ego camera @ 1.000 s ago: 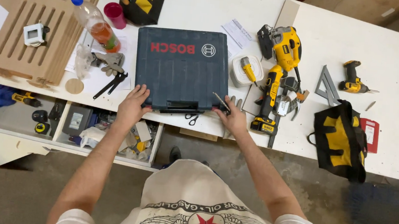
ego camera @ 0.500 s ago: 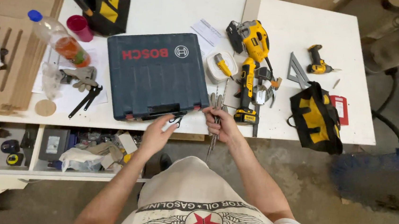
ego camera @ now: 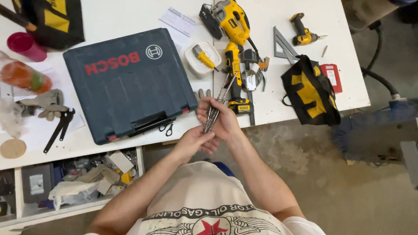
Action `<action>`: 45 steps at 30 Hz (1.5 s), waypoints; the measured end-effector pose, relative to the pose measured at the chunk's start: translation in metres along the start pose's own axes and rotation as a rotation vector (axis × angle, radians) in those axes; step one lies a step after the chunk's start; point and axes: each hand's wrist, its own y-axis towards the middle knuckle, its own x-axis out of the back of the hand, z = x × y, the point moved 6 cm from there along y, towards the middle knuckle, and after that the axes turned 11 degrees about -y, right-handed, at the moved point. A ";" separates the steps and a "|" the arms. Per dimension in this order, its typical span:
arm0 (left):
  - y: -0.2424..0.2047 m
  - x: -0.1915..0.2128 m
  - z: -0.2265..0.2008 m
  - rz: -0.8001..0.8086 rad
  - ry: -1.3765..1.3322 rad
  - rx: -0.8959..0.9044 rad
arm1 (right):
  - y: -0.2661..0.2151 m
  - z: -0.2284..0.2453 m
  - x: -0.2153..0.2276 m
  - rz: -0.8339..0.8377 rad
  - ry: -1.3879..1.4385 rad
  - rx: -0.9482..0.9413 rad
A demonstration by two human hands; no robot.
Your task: The person organizes tools on a white workbench, handling a black tool pouch, a Bosch toolbox, and various power tools. They remove a screwdriver from the pouch, open the toolbox to retrieve a jigsaw and drill bits, and place the items on the table.
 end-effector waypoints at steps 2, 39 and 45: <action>0.013 0.004 0.004 -0.016 0.011 0.003 | -0.009 0.010 -0.006 -0.006 0.012 0.002; 0.253 -0.064 0.001 -0.346 0.342 -0.207 | 0.090 0.230 0.166 -0.067 -0.043 0.053; 0.212 -0.064 -0.011 -0.359 0.261 -0.220 | 0.123 0.206 0.147 0.064 -0.011 -0.011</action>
